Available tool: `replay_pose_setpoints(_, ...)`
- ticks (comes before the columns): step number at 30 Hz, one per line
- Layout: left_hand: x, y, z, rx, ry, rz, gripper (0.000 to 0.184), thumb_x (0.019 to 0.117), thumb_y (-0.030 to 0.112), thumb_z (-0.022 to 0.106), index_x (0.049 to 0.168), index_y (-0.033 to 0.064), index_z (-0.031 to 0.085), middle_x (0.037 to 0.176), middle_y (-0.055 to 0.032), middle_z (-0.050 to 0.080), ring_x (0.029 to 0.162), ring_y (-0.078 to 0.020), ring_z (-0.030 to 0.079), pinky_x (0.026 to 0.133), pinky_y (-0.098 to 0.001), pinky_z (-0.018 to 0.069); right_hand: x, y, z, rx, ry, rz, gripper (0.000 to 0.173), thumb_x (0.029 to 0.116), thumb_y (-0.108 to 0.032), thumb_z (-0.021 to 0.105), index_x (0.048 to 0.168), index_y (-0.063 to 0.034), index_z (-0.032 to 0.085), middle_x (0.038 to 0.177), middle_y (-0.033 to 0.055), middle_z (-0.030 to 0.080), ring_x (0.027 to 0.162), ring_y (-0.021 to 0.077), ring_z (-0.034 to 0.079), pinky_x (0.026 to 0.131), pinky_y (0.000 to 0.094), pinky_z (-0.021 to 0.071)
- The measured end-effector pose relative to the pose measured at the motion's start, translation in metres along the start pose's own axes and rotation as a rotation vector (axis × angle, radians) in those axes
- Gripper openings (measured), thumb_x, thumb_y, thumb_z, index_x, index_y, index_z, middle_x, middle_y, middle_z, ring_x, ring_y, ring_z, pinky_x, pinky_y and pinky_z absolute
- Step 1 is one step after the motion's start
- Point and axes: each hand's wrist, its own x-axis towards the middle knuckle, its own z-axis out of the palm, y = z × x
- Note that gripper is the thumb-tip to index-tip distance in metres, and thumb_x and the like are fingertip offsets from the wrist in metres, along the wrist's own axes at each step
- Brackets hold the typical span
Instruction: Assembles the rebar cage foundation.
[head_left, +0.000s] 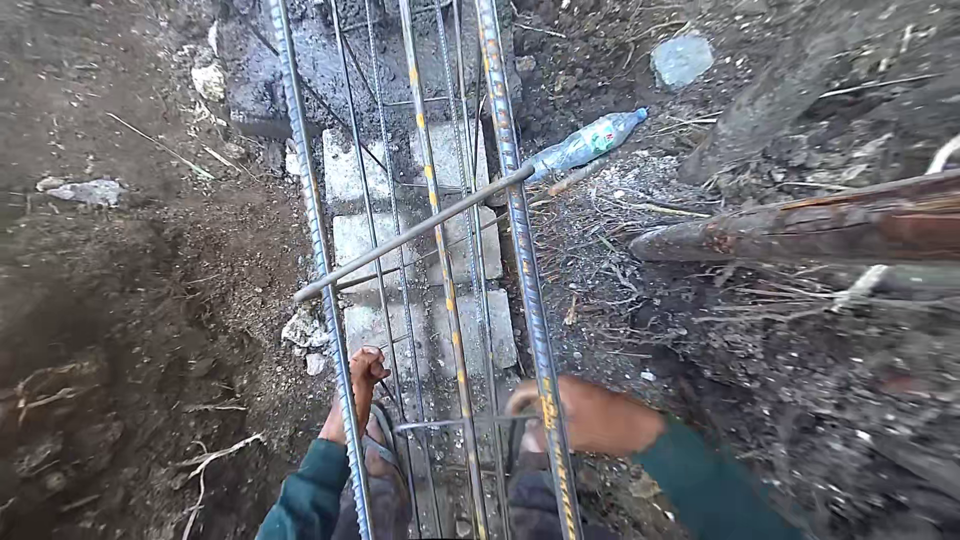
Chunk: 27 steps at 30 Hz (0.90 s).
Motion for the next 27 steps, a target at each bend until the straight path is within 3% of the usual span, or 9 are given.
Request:
replay_pose_setpoints(3, -0.01, -0.005, -0.012, 0.061, 0.048, -0.024, 0.025, 0.1026, 0.015, 0.047, 0.078, 0.0168, 0.052, 0.058, 0.0098, 0.045, 0.054, -0.0063, 0.049, 0.063, -0.0295, 0.0529, 0.046, -0.057, 0.021, -0.265, -0.095, 0.041, 0.037, 0.1011, -0.036, 0.063, 0.117, -0.0029, 0.069, 0.097, 0.0221, 0.069, 0.091, 0.0384, 0.066, 0.084, 0.0623, 0.0503)
replay_pose_setpoints(5, -0.018, 0.001, -0.021, 0.068, 0.118, -0.071, 0.025, 0.1061, 0.015, 0.044, 0.082, 0.0142, 0.052, 0.057, 0.0084, 0.044, 0.052, -0.0069, 0.048, 0.061, -0.029, 0.0519, 0.057, -0.063, 0.03, -0.256, -0.063, 0.088, 0.04, 0.1059, -0.037, 0.056, 0.11, 0.0017, 0.067, 0.096, 0.0235, 0.067, 0.094, 0.039, 0.065, 0.086, 0.0614, 0.0491)
replay_pose_setpoints(8, -0.04, 0.03, -0.047, -0.039, 0.286, -0.075, 0.035, 0.107, 0.015, 0.041, 0.074, 0.0157, 0.053, 0.055, 0.0088, 0.047, 0.049, -0.0043, 0.049, 0.056, -0.0219, 0.05, 0.038, -0.024, 0.018, -0.005, 0.224, 0.081, 0.038, 0.1, -0.038, 0.062, 0.099, -0.0002, 0.069, 0.086, 0.0118, 0.065, 0.079, 0.0225, 0.062, 0.077, 0.0459, 0.0519)
replay_pose_setpoints(11, -0.066, 0.048, -0.048, -0.104, 0.185, -0.074, 0.038, 0.0996, 0.016, 0.045, 0.063, 0.0208, 0.054, 0.054, 0.0112, 0.046, 0.05, -0.0006, 0.046, 0.054, -0.0186, 0.0444, -0.001, 0.025, -0.007, 0.244, 0.411, 0.043, 0.022, 0.0879, -0.032, 0.068, 0.074, -0.0152, 0.063, 0.067, -0.0108, 0.054, 0.061, 0.0005, 0.052, 0.06, 0.0246, 0.0464)
replay_pose_setpoints(15, -0.082, 0.073, -0.004, -0.157, 0.174, -0.058, 0.04, 0.0966, 0.012, 0.044, 0.058, 0.0221, 0.05, 0.05, 0.0115, 0.043, 0.046, -0.0003, 0.044, 0.052, -0.0177, 0.0436, -0.061, 0.081, -0.022, 0.527, 0.68, 0.076, 0.013, 0.0729, -0.017, 0.069, 0.063, -0.0208, 0.061, 0.063, -0.0121, 0.058, 0.057, 0.0007, 0.054, 0.057, 0.0232, 0.0465)
replay_pose_setpoints(17, -0.085, 0.088, 0.01, -0.2, 0.151, -0.025, 0.041, 0.0949, 0.01, 0.043, 0.057, 0.0231, 0.05, 0.05, 0.0116, 0.044, 0.046, 0.0, 0.044, 0.052, -0.0174, 0.0436, -0.096, 0.105, -0.032, 0.663, 0.772, 0.0, 0.009, 0.0674, -0.017, 0.071, 0.061, -0.0236, 0.068, 0.062, -0.0109, 0.064, 0.055, -0.0001, 0.056, 0.053, 0.021, 0.046)
replay_pose_setpoints(19, -0.092, 0.092, 0.007, -0.243, 0.131, -0.007, 0.042, 0.0947, 0.011, 0.044, 0.055, 0.0236, 0.048, 0.049, 0.0117, 0.043, 0.046, 0.0002, 0.044, 0.052, -0.017, 0.0419, -0.125, 0.11, -0.029, 0.709, 0.694, -0.092, 0.005, 0.0712, -0.028, 0.077, 0.066, -0.0273, 0.076, 0.066, -0.0111, 0.07, 0.055, -0.0019, 0.059, 0.053, 0.0184, 0.0484)
replay_pose_setpoints(23, -0.117, 0.091, -0.013, -0.218, 0.158, -0.003, 0.043, 0.0927, 0.014, 0.042, 0.053, 0.0266, 0.047, 0.047, 0.0128, 0.042, 0.046, -0.0007, 0.045, 0.054, -0.0204, 0.0453, -0.142, 0.067, -0.004, 0.62, 0.521, -0.219, 0.013, 0.0786, -0.044, 0.079, 0.076, -0.0306, 0.078, 0.071, -0.0157, 0.07, 0.064, -0.0051, 0.062, 0.059, 0.0166, 0.0508)
replay_pose_setpoints(27, -0.175, 0.077, -0.028, -0.033, 0.165, 0.023, 0.041, 0.0905, 0.01, 0.042, 0.059, 0.0289, 0.062, 0.058, 0.0142, 0.059, 0.054, 0.0015, 0.055, 0.061, -0.0204, 0.0512, -0.158, 0.056, 0.039, 0.583, 0.56, -0.253, 0.006, 0.0836, -0.038, 0.077, 0.081, -0.0325, 0.078, 0.075, -0.0189, 0.07, 0.07, -0.0074, 0.062, 0.065, 0.0159, 0.0516)
